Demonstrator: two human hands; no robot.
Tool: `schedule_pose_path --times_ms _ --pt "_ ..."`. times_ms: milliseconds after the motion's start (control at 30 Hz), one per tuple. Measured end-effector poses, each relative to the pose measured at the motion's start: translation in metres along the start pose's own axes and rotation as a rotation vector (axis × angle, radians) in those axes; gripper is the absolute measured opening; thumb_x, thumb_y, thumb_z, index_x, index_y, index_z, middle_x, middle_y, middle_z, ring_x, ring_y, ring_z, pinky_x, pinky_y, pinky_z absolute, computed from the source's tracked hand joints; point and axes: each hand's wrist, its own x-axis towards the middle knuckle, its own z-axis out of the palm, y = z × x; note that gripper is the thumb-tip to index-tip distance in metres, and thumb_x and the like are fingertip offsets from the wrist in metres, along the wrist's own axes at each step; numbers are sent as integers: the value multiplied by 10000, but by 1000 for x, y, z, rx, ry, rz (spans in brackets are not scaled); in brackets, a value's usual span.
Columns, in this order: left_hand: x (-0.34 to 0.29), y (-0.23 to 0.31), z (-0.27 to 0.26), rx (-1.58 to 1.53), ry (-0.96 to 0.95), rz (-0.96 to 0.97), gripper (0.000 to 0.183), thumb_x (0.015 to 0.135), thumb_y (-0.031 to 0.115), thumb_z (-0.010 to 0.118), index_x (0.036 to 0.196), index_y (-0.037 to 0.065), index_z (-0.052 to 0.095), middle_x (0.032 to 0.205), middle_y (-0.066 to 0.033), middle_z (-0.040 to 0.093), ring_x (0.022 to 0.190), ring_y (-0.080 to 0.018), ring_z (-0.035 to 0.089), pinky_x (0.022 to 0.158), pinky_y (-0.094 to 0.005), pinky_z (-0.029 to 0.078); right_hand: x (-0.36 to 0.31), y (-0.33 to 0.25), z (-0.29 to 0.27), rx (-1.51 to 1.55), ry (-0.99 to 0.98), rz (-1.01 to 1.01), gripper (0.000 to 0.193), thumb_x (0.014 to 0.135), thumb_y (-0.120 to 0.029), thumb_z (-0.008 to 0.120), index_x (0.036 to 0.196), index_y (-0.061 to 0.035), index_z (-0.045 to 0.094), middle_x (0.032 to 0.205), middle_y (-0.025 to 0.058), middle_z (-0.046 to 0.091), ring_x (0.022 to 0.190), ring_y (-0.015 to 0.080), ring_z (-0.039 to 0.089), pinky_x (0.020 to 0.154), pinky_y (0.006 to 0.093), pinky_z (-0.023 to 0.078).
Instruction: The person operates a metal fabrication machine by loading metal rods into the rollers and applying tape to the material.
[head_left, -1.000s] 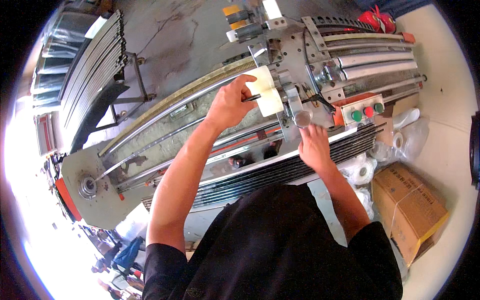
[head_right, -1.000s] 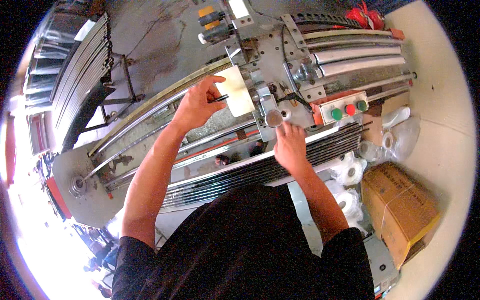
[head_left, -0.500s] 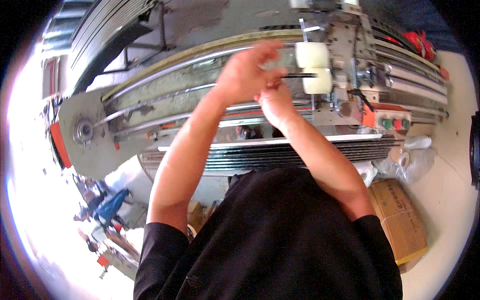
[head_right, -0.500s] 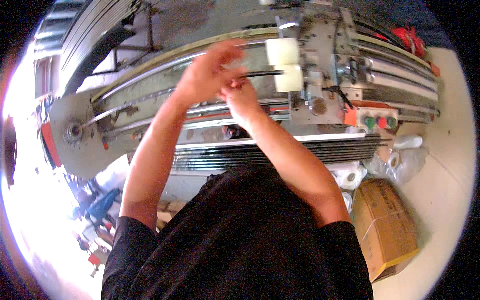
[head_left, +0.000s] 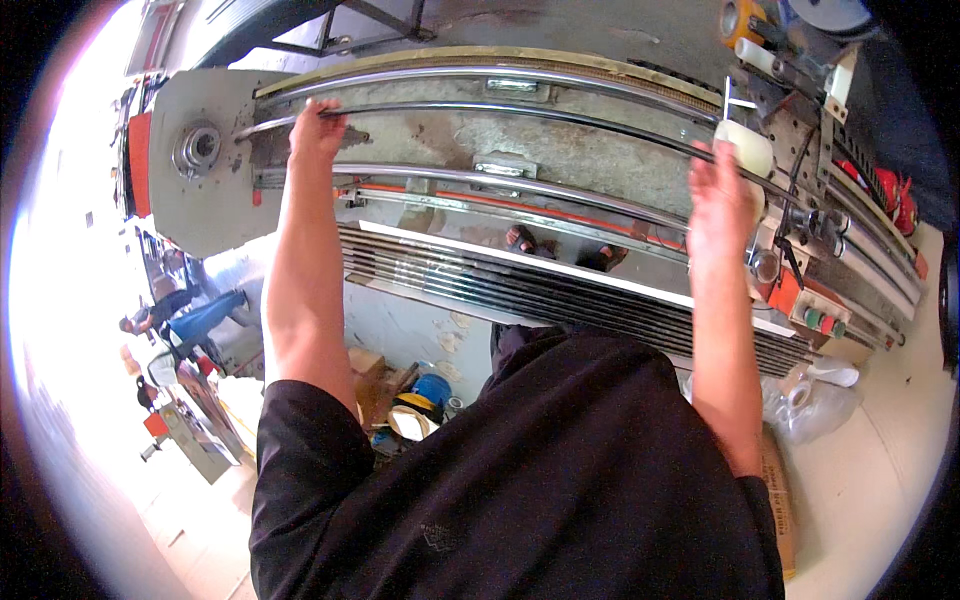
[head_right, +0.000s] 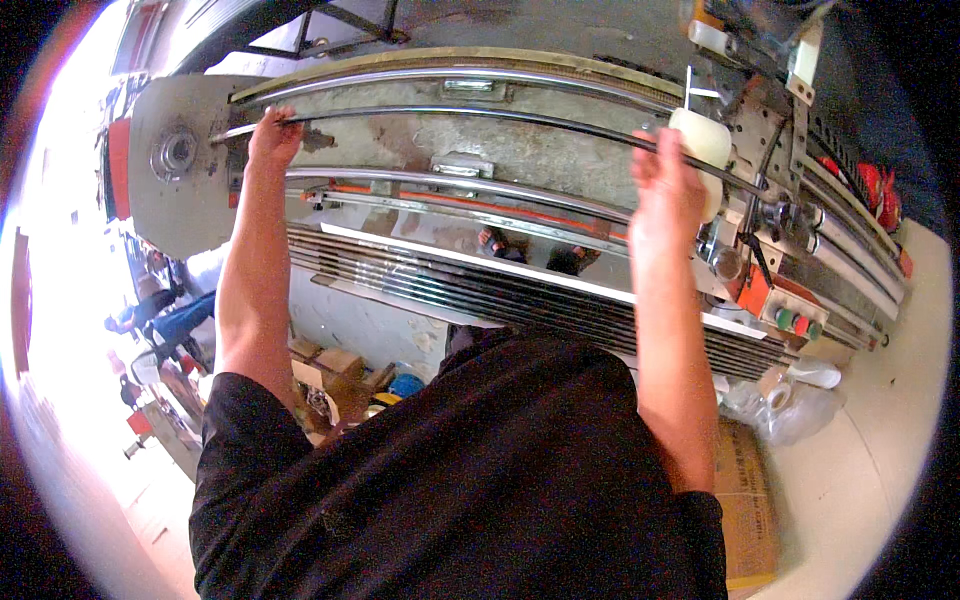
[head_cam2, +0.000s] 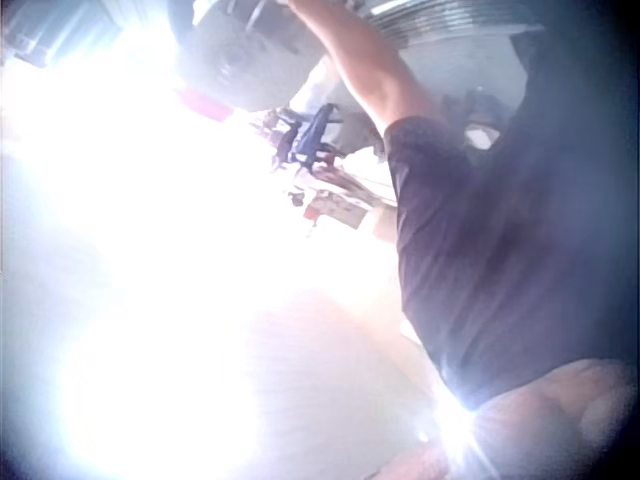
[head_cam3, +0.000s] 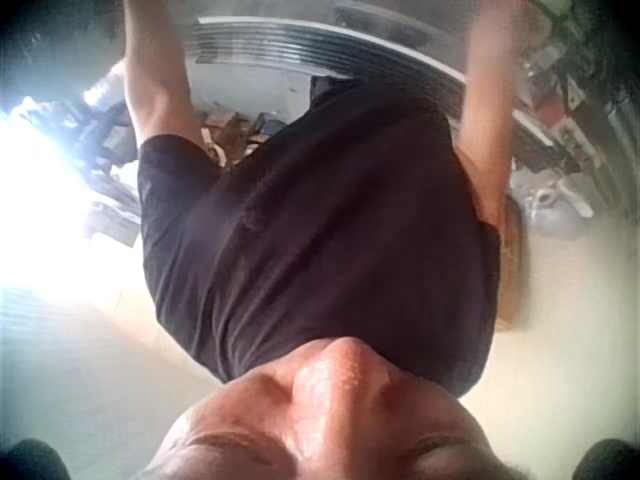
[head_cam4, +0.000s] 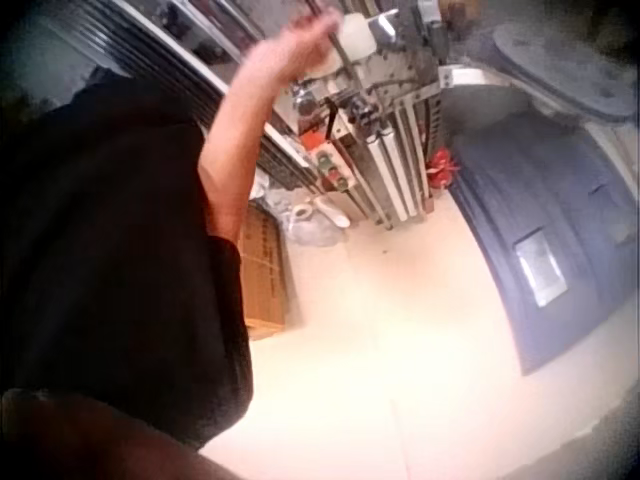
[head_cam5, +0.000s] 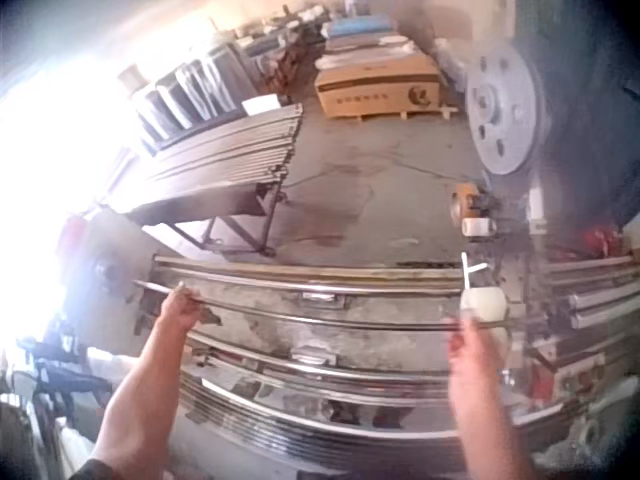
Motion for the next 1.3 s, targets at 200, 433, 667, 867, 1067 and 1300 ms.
schedule_pose_path --times_ms 200,433,667,867,1067,1300 --pt "-192 -99 24 -70 -504 -165 361 1180 323 478 1234 19 664 1111 -123 759 876 -178 710 773 -298 605 -46 -77 -172 -75 237 -213 505 1080 -378 709 1459 -55 627 1255 86 719 965 124 571 928 320 506" --pt "-388 -209 -23 208 -273 -699 255 1125 268 613 1149 48 741 1060 -58 779 931 -136 754 771 -265 613 -69 -48 -483 -167 578 -23 360 1100 -375 679 1316 -89 694 1150 7 775 784 65 535 695 237 479" --pt "-389 -288 -67 301 -102 -726 354 1071 295 721 1164 -44 676 1027 -130 756 922 -200 770 756 -295 647 -63 24 -544 -362 615 174 289 1107 -392 660 1217 -131 716 1107 -6 798 690 47 522 570 215 439" --pt "-386 -288 -68 441 -117 -732 444 1058 328 740 1209 -79 643 1069 -197 771 909 -248 772 738 -327 645 -68 40 -561 -402 633 237 283 1103 -400 661 1134 -129 739 960 -30 731 706 49 531 553 230 427" --pt "-383 -294 -74 534 -144 -798 426 1069 340 721 1158 -73 669 976 -168 786 757 -222 748 627 -333 607 -63 33 -562 -523 646 224 354 1078 -458 683 986 -128 773 772 -44 635 618 50 519 498 224 377" --pt "-372 -287 -69 685 -233 -826 378 1087 357 675 1044 -13 736 893 -115 782 710 -174 733 591 -296 582 -50 34 -609 -821 687 208 467 1005 -514 745 871 -66 746 770 45 715 620 155 628 557 334 497"
